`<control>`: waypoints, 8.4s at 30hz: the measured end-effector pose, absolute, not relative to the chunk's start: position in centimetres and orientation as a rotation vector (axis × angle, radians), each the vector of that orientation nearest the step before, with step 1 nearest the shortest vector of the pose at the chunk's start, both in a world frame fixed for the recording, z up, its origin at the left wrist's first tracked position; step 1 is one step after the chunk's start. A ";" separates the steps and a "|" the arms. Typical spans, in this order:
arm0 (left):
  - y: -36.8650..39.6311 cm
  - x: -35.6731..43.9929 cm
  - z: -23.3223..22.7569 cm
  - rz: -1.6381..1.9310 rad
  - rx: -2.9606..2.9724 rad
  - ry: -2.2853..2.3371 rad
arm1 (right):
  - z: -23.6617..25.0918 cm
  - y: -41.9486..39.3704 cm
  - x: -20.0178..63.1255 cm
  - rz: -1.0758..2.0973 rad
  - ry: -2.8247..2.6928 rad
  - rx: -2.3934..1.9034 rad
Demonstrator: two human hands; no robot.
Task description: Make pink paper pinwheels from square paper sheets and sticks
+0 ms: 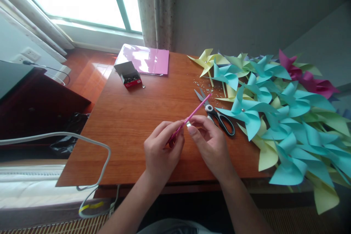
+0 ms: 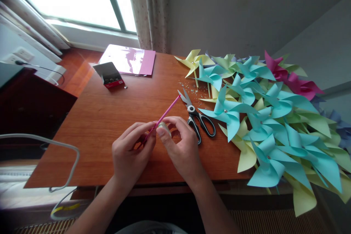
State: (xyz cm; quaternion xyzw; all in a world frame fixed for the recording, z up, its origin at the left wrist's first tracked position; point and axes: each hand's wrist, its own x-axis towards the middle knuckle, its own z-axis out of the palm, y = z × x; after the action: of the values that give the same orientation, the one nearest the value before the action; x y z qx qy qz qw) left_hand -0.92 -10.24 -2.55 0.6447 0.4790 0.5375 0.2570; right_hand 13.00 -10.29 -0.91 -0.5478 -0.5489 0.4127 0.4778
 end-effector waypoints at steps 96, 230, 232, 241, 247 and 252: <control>-10.7 -1.0 -3.0 1.549 1.770 1.243 | -0.1 -10.7 11.7 0.827 -1.413 -1.393; -11.2 -1.0 -2.8 1.553 1.896 1.298 | 0.6 -10.4 11.1 1.013 -1.231 -1.333; -11.2 -1.0 -2.8 1.545 1.890 1.296 | 0.7 -10.4 11.0 1.002 -1.241 -1.340; -10.7 -1.2 -2.3 1.487 1.464 1.219 | 0.1 -10.8 10.8 1.091 -1.145 -1.261; -10.1 -1.8 -2.0 1.262 0.823 0.996 | -0.2 -10.8 10.6 1.169 -0.960 -1.138; -10.0 -1.8 -1.6 1.245 0.648 0.890 | -0.9 -10.8 10.7 1.126 -0.950 -1.169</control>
State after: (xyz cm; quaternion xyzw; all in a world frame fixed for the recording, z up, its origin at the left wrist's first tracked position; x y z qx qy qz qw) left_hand -1.78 -10.02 -1.64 0.2881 0.3955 0.5534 0.6741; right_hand 10.74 -10.78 -0.90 -0.5021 -0.4080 0.4837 0.5895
